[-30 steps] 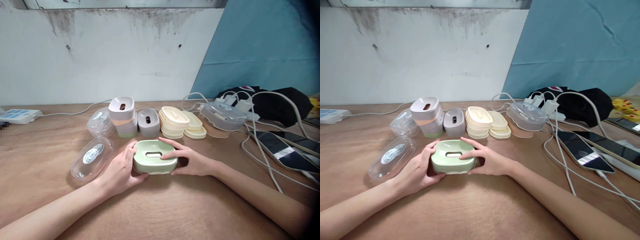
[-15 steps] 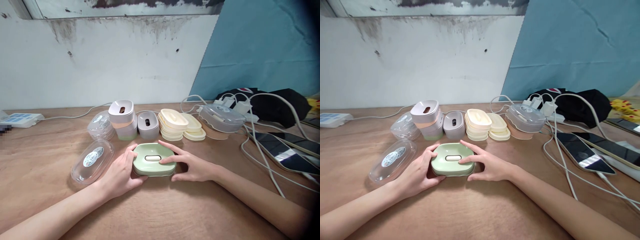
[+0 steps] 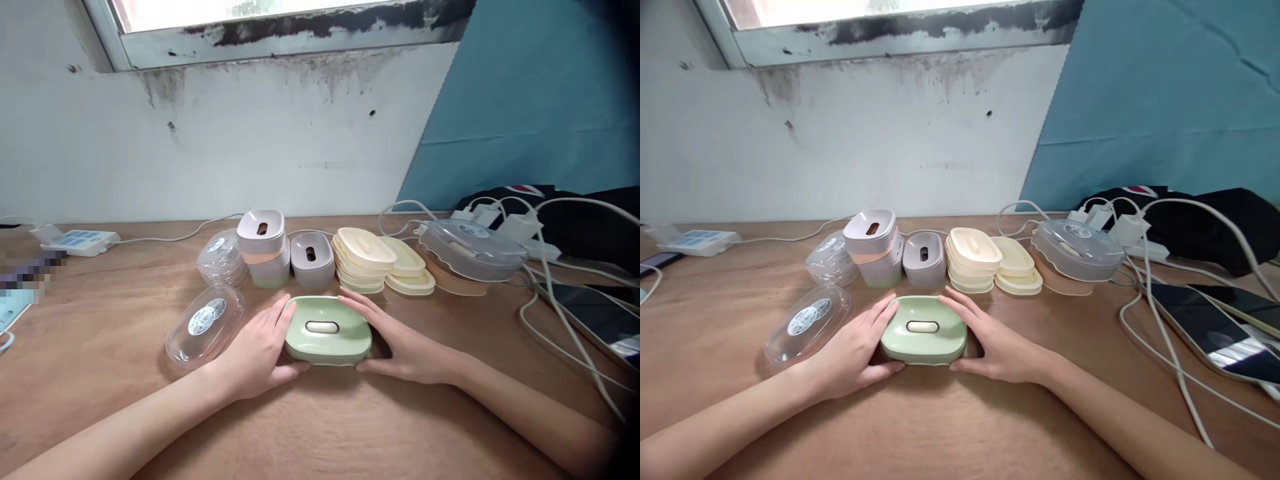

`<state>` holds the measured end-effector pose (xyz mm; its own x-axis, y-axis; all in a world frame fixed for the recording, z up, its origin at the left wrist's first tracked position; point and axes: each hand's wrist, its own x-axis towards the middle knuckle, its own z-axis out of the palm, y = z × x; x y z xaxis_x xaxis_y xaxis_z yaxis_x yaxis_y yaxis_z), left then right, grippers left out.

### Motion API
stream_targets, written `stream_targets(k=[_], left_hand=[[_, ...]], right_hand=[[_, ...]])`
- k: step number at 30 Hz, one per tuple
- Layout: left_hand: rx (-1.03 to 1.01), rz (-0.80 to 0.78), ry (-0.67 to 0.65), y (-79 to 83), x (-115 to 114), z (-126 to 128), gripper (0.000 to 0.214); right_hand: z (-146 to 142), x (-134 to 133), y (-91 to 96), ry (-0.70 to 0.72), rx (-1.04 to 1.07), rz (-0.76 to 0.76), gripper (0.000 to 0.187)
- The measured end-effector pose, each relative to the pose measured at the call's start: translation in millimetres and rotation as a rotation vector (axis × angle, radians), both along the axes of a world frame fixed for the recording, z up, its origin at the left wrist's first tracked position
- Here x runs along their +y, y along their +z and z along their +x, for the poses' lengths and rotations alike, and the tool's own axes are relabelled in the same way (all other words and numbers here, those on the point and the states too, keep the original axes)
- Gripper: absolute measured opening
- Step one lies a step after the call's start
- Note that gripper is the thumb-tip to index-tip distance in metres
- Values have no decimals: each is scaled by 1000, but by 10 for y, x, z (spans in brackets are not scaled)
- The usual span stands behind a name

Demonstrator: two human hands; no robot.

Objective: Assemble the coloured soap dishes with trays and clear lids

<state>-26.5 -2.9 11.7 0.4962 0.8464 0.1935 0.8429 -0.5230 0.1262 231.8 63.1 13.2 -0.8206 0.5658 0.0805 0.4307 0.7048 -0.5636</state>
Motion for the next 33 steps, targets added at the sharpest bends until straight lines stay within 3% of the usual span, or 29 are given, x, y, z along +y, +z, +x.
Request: stream_targets(k=[4, 7, 9, 11, 13, 25, 33], left_hand=[[93, 215, 39, 146, -106, -139, 80], [55, 358, 240, 169, -264, -438, 63], [44, 329, 446, 105, -365, -663, 69], [15, 179, 666, 11, -433, -830, 69], [-36, 62, 771, -63, -459, -900, 69], [-293, 52, 893, 44, -457, -707, 59], [-207, 119, 852, 59, -468, -725, 57]], right_hand=[[-3, 0, -36, -32, -21, -18, 89], [29, -18, -68, -93, -67, 23, 95], [60, -32, -90, -129, -108, 73, 97], [85, -42, -105, -132, -141, 112, 94], [96, -45, -109, -120, -145, 134, 90], [61, -69, -27, -103, -111, 159, 86], [69, -55, -49, -90, -73, 158, 87]])
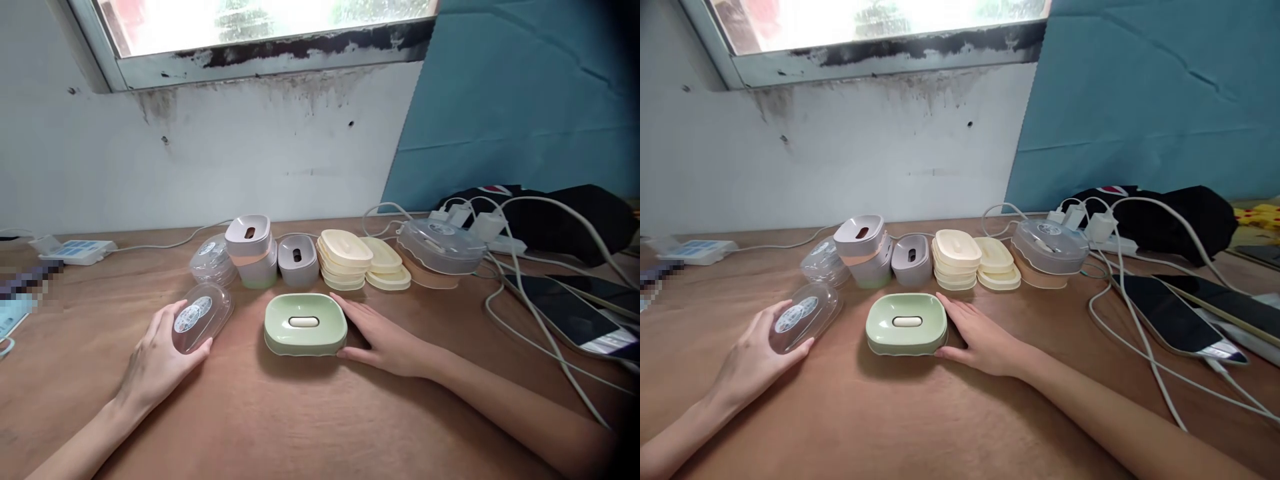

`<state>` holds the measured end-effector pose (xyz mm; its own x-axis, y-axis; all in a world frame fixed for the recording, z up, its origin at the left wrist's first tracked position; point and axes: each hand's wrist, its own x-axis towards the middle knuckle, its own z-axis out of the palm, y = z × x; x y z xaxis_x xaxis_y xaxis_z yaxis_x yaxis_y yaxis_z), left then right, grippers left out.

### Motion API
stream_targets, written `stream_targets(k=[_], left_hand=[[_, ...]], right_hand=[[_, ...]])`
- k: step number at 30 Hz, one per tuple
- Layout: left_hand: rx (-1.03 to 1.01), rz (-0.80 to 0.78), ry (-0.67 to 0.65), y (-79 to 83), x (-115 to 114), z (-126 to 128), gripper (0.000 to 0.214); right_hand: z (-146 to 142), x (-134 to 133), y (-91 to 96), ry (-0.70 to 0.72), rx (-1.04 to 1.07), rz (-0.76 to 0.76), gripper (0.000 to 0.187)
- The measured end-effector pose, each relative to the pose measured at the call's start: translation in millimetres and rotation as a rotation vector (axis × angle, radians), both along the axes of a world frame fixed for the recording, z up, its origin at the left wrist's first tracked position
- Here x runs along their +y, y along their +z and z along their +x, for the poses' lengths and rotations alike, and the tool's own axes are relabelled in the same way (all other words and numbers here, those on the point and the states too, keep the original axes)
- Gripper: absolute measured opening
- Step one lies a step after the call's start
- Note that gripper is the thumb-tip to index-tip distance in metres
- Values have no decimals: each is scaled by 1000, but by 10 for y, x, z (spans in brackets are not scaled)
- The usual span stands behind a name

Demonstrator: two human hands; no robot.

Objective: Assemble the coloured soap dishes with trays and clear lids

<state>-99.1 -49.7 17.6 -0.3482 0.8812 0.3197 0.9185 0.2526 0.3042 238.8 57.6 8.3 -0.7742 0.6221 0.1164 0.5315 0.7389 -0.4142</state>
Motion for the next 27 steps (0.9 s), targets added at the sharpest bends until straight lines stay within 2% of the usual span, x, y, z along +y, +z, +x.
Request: stream_targets(k=[8, 12, 16, 19, 22, 27], left_hand=[[-6, -49, -7, -4, 13, 29, 61], [23, 61, -14, 10, 6, -12, 61], [35, 344, -209, 135, 53, 111, 65], [-139, 395, -459, 188, 189, 354, 67], [-261, 398, -642, 109, 380, 582, 66], [-377, 378, -705, -101, 545, 648, 67]], right_hand=[[16, 13, -11, 4, -6, 2, 84], [17, 14, -23, 7, 1, 4, 85], [18, 13, -26, 8, -5, 0, 85], [16, 13, -22, 10, -6, 1, 84], [17, 14, -19, 6, 9, -3, 84], [26, 18, -25, 2, 11, -24, 85]])
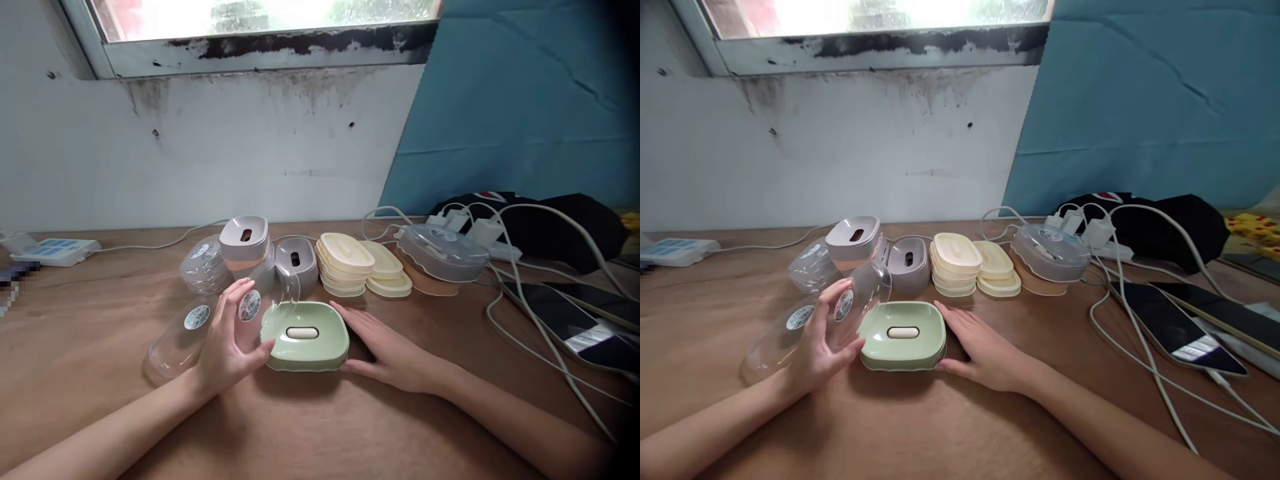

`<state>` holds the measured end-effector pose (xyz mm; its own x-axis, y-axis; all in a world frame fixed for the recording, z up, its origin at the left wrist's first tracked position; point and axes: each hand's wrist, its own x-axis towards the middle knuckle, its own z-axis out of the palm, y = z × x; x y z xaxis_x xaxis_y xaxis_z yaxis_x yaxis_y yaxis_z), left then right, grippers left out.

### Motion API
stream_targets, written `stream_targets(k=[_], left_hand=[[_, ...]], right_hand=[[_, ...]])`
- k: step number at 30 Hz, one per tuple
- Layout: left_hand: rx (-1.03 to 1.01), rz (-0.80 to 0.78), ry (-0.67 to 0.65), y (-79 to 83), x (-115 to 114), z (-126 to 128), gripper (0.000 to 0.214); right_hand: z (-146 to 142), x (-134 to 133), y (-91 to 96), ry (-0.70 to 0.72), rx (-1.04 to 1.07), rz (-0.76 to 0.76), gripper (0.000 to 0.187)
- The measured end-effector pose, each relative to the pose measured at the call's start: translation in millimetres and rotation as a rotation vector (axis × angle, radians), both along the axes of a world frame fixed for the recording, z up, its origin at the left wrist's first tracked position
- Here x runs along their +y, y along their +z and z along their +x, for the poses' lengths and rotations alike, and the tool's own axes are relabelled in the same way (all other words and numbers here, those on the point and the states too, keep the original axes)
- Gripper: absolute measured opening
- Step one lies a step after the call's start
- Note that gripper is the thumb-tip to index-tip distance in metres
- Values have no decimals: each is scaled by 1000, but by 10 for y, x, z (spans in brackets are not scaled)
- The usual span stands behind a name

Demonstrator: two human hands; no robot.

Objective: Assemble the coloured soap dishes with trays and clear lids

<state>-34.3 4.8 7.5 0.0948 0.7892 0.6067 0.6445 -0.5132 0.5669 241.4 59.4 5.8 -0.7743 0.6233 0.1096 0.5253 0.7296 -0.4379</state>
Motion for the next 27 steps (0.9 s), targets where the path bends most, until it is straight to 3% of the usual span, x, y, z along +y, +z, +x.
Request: stream_targets(k=[4, 8, 13, 19, 27], left_hand=[[-61, -24, -32, -17, 12, -57, 64], [11, -13, -160, 29, 49, -22, 64], [185, -197, -341, 56, 87, 21, 60], [212, -266, -407, 97, 109, -15, 59], [330, -389, -446, 298, 106, -17, 60]], right_hand=[[-1, -3, -5, -14, -29, 0, 84], [-14, -13, 18, -15, -74, -7, 80], [-38, -20, 63, 10, -101, 2, 69], [-42, -9, 62, 4, -121, -3, 70], [-57, 11, 59, 10, -116, -6, 71]])
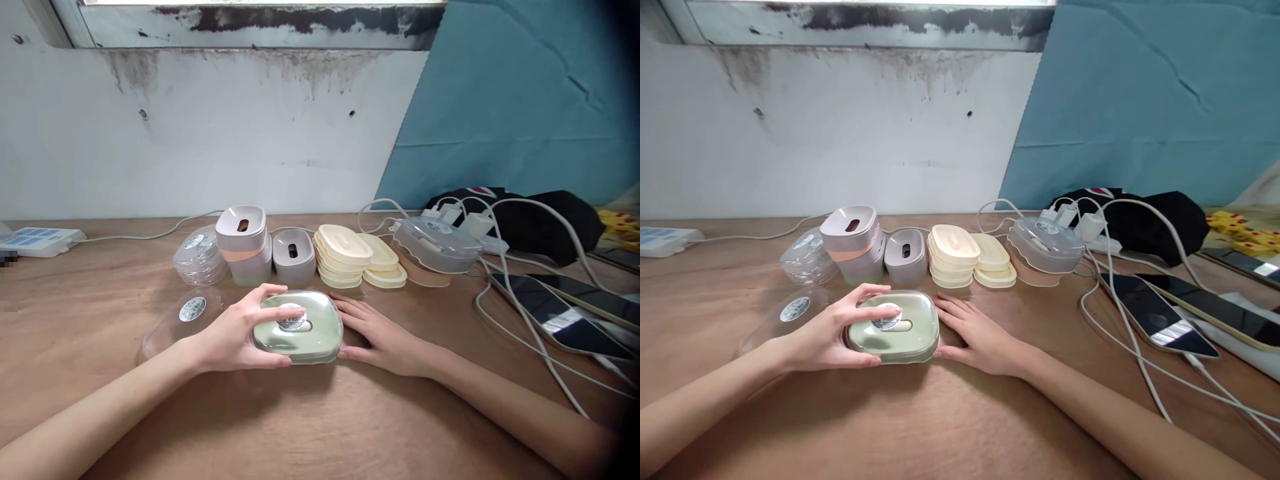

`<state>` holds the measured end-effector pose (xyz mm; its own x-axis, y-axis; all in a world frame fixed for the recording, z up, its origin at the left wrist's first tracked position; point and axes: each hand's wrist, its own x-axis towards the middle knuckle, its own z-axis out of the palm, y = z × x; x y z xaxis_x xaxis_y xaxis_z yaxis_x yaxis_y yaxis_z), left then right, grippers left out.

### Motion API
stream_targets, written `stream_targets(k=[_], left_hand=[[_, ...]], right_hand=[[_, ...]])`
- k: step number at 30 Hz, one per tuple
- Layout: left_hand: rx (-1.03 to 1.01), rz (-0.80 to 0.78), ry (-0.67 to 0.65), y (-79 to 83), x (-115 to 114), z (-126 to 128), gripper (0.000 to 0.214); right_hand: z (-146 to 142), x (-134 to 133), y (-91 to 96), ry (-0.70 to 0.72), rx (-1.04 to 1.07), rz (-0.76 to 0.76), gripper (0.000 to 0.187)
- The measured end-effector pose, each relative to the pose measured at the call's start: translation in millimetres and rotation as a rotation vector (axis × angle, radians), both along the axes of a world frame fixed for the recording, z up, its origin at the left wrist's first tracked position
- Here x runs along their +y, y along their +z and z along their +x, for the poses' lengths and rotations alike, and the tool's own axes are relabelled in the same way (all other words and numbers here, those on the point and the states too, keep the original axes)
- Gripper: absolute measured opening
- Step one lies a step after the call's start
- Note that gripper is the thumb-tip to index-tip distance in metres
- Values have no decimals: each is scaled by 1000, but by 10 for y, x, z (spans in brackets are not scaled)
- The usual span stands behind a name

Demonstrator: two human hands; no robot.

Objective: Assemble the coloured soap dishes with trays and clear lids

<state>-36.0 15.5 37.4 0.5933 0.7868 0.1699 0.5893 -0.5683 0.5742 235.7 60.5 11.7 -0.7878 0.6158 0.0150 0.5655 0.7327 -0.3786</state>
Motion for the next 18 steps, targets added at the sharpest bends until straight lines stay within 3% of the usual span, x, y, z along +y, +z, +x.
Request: stream_targets(k=[8, 11, 16, 18], left_hand=[[63, -68, 42, 102, 32, 52, 57], [57, -93, 58, 64, 33, 55, 58], [8, -49, 33, -66, 5, 7, 64], [-5, -6, 27, -118, 3, -10, 65]], right_hand=[[19, -10, -2, 8, 2, 8, 69], [38, -6, -33, 18, 8, 21, 69], [40, 9, -73, 6, 131, 53, 95], [21, 15, -66, 64, 186, 39, 91]])
